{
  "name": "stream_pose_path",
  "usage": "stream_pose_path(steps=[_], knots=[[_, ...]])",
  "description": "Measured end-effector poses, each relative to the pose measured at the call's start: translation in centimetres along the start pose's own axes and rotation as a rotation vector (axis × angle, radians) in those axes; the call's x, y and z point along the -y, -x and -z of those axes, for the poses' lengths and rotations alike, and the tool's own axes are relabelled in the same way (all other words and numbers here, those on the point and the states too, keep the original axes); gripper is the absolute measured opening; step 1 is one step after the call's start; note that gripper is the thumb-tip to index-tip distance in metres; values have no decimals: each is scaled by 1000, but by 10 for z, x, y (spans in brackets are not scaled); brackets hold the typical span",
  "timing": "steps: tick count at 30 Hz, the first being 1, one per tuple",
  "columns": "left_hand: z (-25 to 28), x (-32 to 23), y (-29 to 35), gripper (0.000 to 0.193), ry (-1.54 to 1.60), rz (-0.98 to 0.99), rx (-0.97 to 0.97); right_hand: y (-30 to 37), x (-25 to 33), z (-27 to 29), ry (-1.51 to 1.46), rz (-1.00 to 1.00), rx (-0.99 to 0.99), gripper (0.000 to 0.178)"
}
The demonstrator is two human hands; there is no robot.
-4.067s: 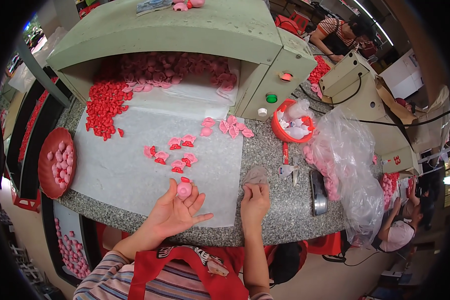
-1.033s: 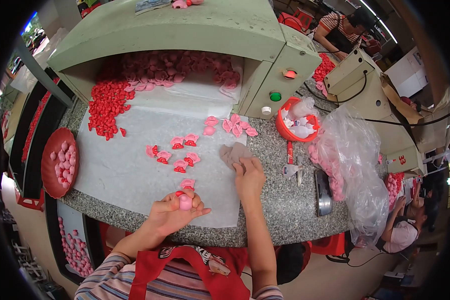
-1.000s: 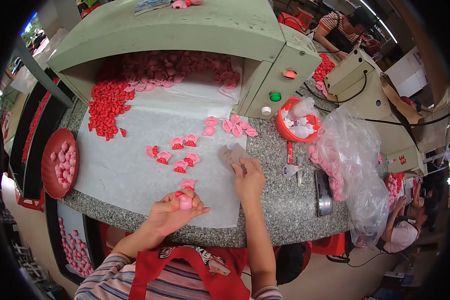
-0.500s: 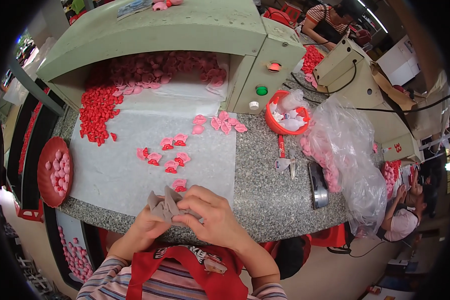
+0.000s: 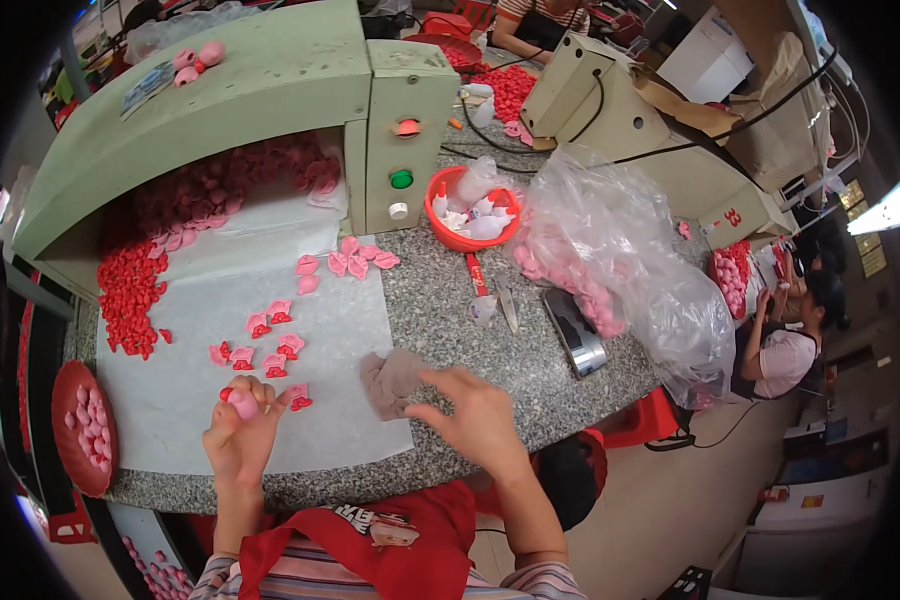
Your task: Manually assembling small pink toy components into plastic housings at a factory workstation.
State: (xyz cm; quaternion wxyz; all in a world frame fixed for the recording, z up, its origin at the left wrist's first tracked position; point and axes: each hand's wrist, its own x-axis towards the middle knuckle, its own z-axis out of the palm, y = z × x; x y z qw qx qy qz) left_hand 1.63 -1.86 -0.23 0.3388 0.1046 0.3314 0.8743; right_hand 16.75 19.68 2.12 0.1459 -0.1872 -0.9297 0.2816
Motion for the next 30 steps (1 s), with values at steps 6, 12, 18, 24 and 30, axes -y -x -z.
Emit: stream_pose_path(steps=[6,12,18,24,30], knots=[[-25,9,16,22,-832,-382,15,-19,-124,30,-6,-479,-518,13],[-25,22,15,27,-969,-432,56,-73,-174,-1,0,-332,-313,28],[-18,28,17,29,-972,-415,72,-79,-191,2,119,-408,-202,26],[-12,28,18,27,-879,-383,99,-74,-153,10,250,-468,-208,27],[-7,33,22,24,-141,3,160,-64,-155,4,272,-349,-229,24]])
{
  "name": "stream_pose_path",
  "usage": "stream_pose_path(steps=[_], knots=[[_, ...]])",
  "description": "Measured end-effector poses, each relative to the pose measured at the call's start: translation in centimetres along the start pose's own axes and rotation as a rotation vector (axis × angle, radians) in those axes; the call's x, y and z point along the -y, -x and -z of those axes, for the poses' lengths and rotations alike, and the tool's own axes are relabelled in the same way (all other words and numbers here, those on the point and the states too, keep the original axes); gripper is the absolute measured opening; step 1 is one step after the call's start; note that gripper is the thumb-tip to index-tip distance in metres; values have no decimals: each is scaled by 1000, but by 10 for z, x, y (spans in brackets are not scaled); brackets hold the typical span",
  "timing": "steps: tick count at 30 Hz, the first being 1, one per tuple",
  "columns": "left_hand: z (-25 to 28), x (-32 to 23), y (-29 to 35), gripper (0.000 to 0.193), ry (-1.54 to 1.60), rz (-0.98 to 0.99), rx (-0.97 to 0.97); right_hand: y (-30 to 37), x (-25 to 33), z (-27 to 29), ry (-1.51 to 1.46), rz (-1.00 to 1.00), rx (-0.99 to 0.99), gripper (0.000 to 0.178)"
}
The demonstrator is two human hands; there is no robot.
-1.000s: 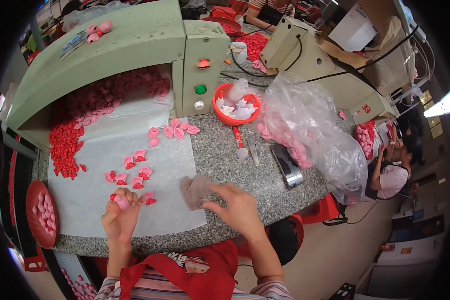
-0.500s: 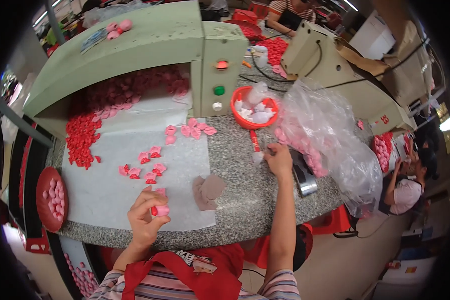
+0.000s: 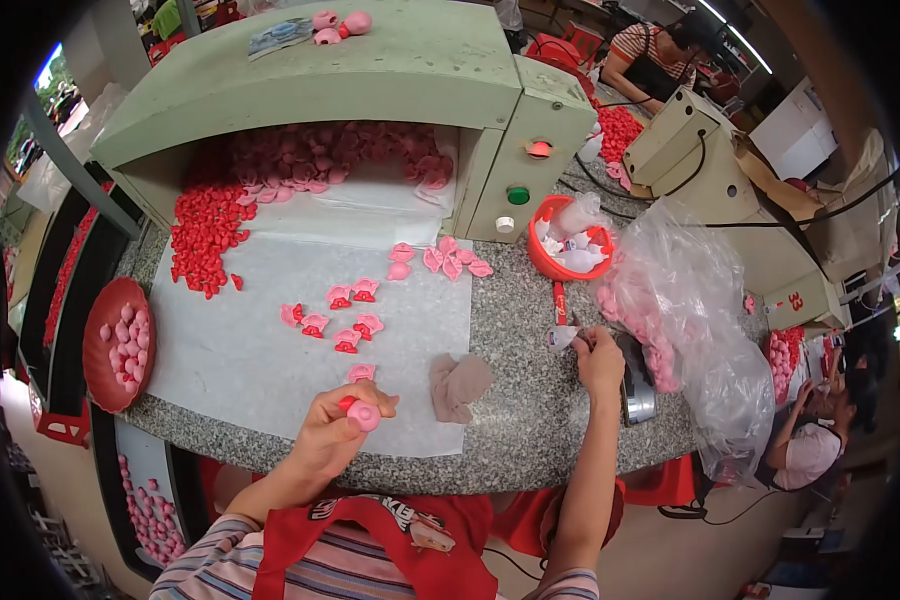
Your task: Manually assembling small pink toy components into plastic housings at a factory workstation.
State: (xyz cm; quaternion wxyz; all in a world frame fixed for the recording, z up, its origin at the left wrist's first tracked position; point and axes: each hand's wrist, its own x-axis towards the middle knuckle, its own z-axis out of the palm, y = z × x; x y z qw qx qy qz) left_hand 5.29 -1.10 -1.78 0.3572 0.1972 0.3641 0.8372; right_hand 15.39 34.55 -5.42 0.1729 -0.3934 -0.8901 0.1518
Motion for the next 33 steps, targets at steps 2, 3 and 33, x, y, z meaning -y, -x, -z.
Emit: stream_pose_path(steps=[2,3,33], knots=[[-3,0,1,26,281,151,5,1,-7,-2,39,-8,140,25],[-2,1,2,26,282,144,2,1,-7,-1,39,0,141,25],[1,-6,41,26,744,278,257,159,217,88,-1181,238,692,23]])
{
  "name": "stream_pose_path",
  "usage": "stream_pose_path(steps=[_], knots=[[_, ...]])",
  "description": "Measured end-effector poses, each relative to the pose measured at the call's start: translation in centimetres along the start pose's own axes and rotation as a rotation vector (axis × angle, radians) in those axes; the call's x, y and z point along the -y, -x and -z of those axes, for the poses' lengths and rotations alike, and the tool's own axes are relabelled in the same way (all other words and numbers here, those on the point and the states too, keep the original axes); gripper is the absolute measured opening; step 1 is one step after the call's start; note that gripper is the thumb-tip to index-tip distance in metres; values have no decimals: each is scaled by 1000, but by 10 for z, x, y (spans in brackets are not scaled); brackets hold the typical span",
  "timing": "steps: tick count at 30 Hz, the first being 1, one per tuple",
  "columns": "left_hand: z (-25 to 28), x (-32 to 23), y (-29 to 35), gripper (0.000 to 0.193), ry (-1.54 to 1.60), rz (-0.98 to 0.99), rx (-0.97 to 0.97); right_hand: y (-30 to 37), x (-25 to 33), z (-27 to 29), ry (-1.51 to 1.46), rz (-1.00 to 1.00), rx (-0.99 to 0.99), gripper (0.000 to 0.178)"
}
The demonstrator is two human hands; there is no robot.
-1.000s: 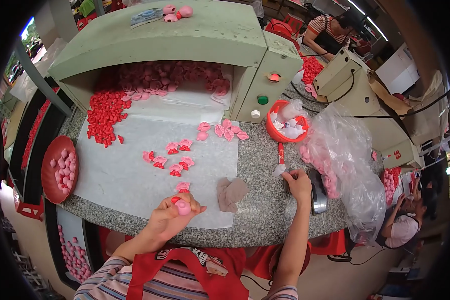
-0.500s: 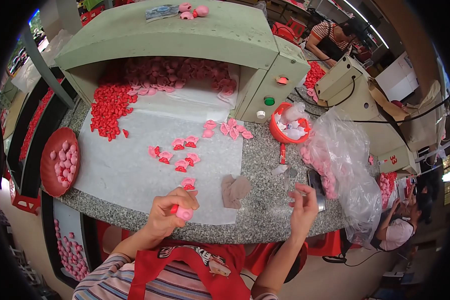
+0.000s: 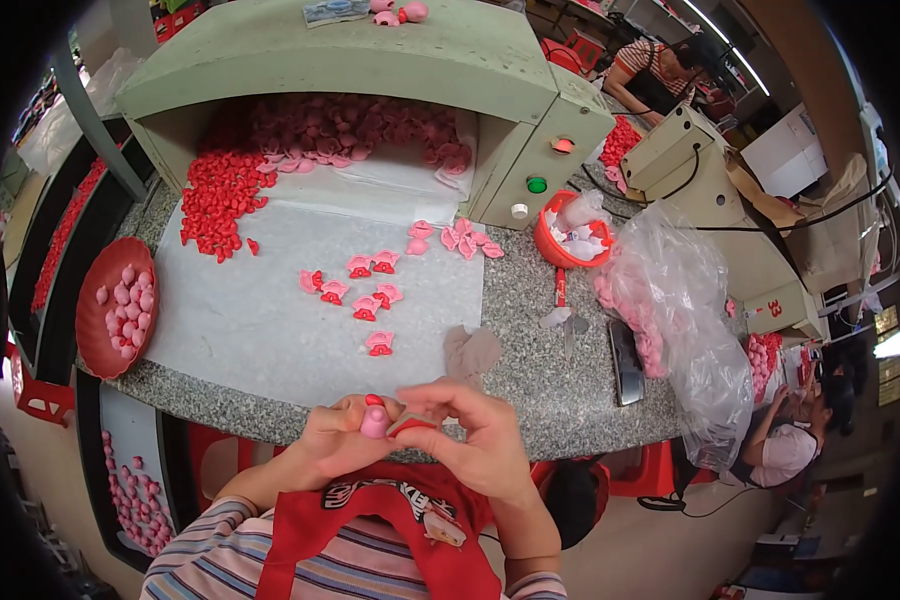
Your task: Manually assembling small pink toy components into plastic housings at a factory workstation.
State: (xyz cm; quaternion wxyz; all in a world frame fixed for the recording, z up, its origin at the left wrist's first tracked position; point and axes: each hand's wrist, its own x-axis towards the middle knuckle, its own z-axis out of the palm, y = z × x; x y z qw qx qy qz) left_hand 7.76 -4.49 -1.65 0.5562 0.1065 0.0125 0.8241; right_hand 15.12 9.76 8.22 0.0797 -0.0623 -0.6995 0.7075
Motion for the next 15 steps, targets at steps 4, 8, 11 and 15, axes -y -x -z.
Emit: stream_pose_path(steps=[4,8,11,15], knots=[[-13,-24,6,23,-264,196,-138,-9,7,-15,359,140,132,14],[-20,-34,4,22,-386,380,-48,-33,1,14,311,-9,-208,10],[-4,-34,3,27,-129,288,-60,-26,12,-14,280,138,152,8],[5,-30,5,36,-54,292,-47,-45,-22,7,650,169,-377,10]])
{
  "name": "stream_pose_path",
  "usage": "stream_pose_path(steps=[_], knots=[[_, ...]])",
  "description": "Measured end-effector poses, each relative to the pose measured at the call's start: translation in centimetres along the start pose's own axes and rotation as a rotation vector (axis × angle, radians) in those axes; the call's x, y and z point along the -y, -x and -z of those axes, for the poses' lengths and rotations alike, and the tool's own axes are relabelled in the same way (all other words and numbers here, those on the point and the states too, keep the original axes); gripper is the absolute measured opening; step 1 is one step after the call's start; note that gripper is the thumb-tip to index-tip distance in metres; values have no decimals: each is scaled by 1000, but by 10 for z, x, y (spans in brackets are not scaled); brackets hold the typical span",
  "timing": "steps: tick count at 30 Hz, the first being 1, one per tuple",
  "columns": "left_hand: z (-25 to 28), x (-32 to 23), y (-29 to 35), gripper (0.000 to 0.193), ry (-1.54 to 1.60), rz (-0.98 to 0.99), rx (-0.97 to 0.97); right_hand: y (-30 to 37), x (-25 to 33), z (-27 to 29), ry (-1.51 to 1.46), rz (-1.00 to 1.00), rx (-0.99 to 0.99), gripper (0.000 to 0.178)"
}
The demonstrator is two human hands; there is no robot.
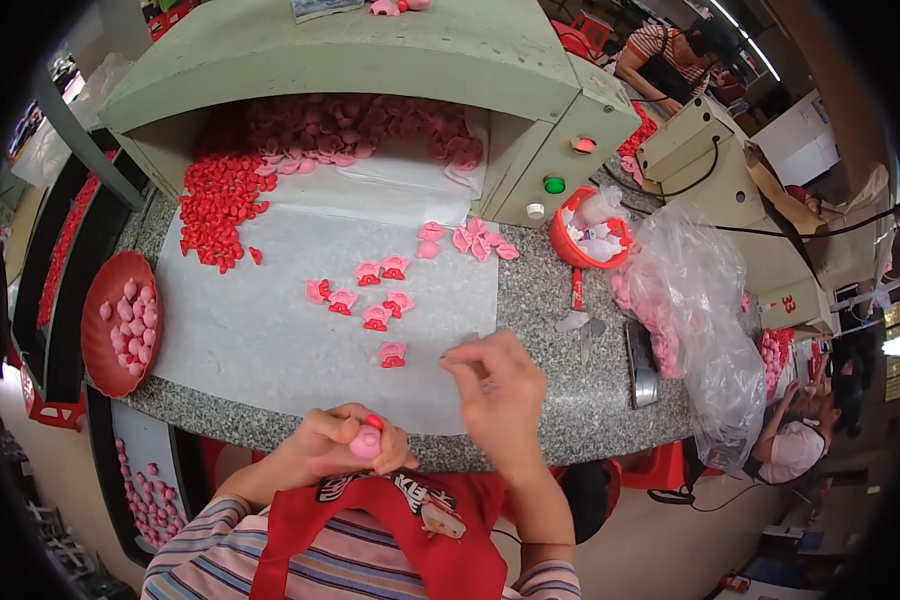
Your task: Manually assembling small pink toy components into plastic housings at a factory workstation.
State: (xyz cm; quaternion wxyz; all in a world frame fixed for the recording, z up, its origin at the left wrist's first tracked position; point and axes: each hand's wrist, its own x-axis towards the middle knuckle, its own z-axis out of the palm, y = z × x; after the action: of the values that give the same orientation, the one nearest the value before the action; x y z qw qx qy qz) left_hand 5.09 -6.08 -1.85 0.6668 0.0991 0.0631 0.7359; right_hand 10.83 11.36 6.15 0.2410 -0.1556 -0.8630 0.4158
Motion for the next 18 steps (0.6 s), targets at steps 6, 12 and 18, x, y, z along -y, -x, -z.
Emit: stream_pose_path(steps=[6,12,18], knots=[[9,2,-22,36,311,-40,116,2,-6,-4,-785,-215,320,12],[10,-23,-20,29,34,-166,4,6,10,-24,-652,-202,401,7],[7,-45,-33,22,-242,-146,-171,-1,2,-25,-731,-244,220,5]])
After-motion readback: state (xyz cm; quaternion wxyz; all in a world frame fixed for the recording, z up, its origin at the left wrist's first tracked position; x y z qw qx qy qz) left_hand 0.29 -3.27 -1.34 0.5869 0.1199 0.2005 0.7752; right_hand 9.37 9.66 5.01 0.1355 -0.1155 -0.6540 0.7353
